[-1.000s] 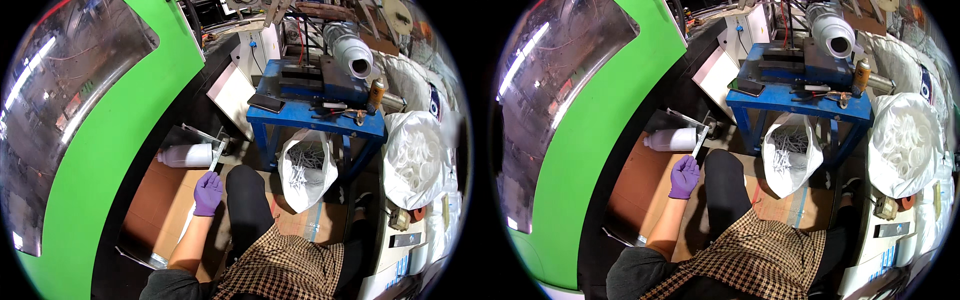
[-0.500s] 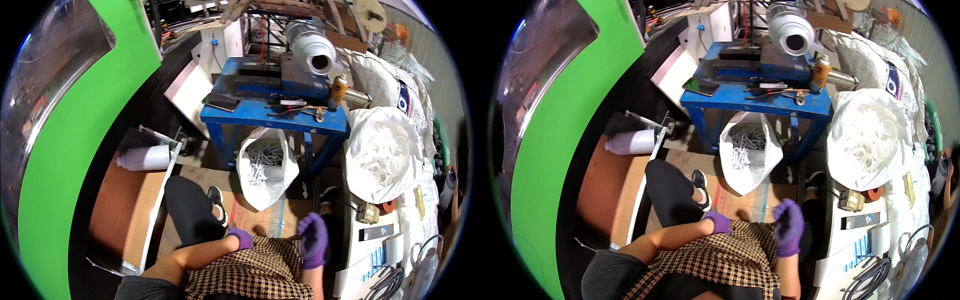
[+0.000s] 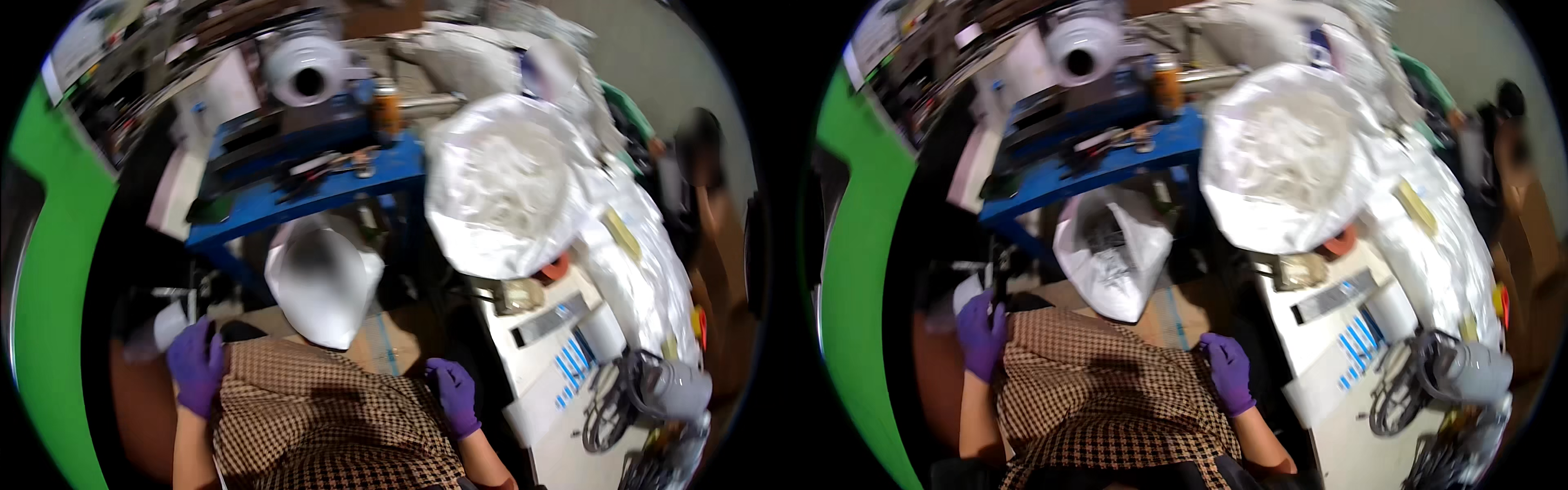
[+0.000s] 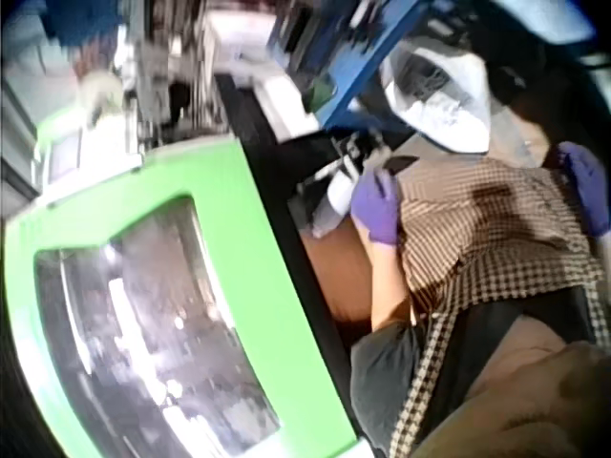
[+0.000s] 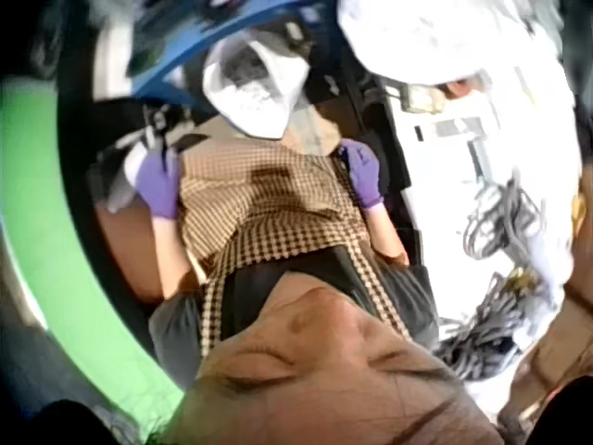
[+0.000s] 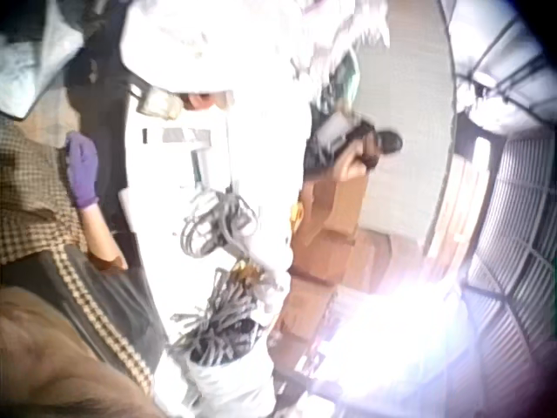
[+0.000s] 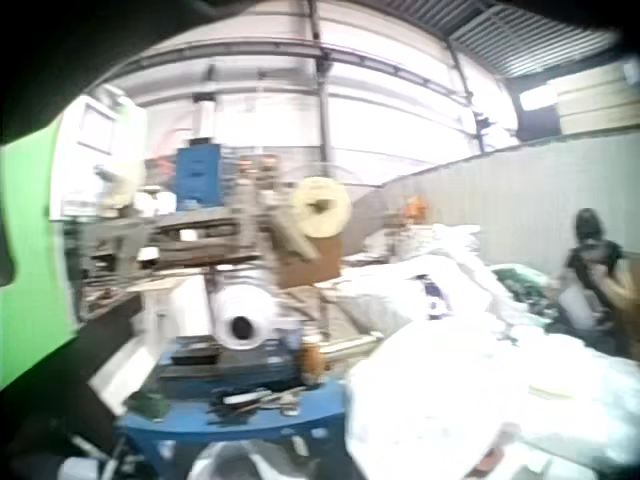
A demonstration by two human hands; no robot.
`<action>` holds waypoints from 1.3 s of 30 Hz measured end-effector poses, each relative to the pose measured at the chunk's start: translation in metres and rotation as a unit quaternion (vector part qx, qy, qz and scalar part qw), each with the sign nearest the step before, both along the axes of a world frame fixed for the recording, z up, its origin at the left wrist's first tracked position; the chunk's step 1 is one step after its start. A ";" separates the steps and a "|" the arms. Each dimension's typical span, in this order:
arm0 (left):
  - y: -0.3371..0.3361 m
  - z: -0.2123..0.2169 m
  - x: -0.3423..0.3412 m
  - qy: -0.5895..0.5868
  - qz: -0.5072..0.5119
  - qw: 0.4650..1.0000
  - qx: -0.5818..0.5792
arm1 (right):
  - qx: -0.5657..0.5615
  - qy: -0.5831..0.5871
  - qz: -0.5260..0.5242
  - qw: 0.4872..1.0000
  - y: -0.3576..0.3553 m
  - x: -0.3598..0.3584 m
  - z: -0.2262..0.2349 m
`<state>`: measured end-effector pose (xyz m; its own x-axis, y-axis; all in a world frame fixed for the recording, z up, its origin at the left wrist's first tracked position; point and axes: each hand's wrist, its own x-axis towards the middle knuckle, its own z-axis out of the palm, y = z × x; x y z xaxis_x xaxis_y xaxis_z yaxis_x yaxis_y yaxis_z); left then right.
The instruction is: The person repeatedly assembles white plastic containers by inserting a metal ring into the opening, placing a lid on top, and securing it with a black strap. The person handles the containers one at a time, placing each finished unit into a nearby bin.
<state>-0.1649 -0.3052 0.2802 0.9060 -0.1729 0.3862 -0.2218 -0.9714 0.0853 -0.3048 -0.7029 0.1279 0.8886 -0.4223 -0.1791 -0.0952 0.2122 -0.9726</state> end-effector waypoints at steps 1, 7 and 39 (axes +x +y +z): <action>0.013 -0.019 0.006 -0.014 -0.002 0.997 0.071 | -0.104 -0.040 0.001 0.994 -0.009 -0.007 0.005; 0.075 -0.182 -0.002 0.183 -0.033 0.982 0.021 | -0.552 -0.116 0.051 0.824 -0.075 -0.060 0.067; -0.023 -0.137 -0.131 0.281 0.069 0.829 -0.479 | -0.720 -0.067 0.194 0.663 -0.151 -0.001 0.065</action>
<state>-0.2960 -0.3278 0.1428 0.9751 0.0886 -0.2032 0.2216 -0.4104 0.8846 -0.3062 -0.8542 0.1929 0.9478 0.1952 0.2520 0.2365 -0.9608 -0.1450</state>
